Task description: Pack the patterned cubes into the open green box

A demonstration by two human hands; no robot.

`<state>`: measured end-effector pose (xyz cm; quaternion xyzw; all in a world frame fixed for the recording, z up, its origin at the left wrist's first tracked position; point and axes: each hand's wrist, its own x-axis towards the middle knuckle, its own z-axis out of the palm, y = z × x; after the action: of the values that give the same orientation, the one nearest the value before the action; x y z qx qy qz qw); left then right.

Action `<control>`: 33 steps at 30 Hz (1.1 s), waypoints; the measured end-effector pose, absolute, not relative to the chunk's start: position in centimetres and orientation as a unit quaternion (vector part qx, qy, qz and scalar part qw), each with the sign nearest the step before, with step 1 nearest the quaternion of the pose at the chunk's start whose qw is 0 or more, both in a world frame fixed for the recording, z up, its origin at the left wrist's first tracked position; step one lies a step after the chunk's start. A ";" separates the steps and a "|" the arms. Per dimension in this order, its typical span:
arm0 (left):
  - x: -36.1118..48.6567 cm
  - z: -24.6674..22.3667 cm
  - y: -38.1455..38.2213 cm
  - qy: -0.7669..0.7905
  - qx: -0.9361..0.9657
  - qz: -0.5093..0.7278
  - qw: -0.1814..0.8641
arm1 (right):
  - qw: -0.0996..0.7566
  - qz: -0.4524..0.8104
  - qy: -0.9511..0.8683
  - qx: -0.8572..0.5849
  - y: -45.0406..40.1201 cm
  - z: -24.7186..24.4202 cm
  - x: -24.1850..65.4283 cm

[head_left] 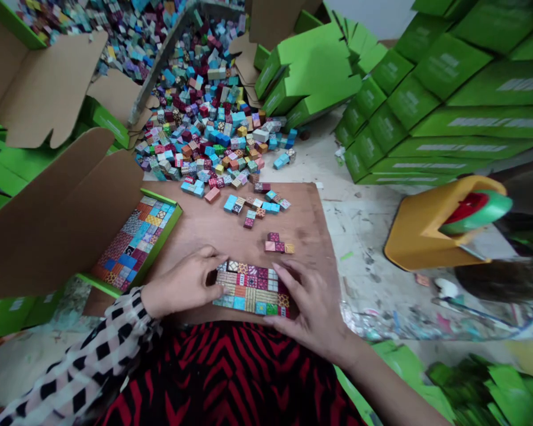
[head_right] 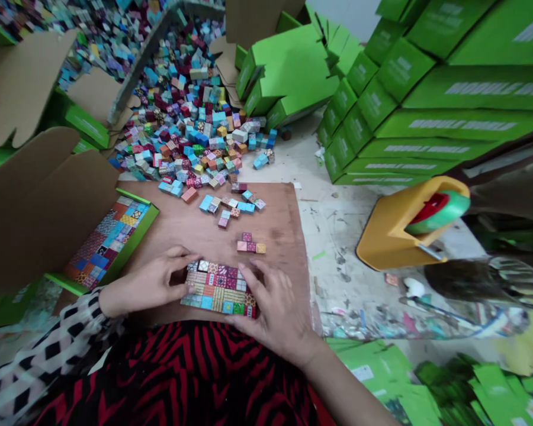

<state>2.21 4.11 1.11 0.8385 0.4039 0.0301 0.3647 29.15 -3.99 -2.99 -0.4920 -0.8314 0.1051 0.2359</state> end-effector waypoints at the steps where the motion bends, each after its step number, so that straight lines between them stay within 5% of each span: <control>1: 2.2 1.2 3.9 0.403 0.839 0.022 0.365 | 0.221 0.105 -0.838 -0.488 -4.2 -3.2 28.9; 26: 2.9 -1.0 2.5 0.412 0.843 0.059 0.340 | 0.200 0.152 -0.848 -0.467 -2.3 -4.0 27.6; 33: 2.5 -1.1 2.0 0.427 0.835 0.062 0.342 | 0.274 0.077 -0.776 -0.563 0.1 -1.9 30.4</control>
<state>2.51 2.03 -1.14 0.8351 0.4266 0.0621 0.3418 30.38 0.08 -1.91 -0.5629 -0.7761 0.0772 0.2737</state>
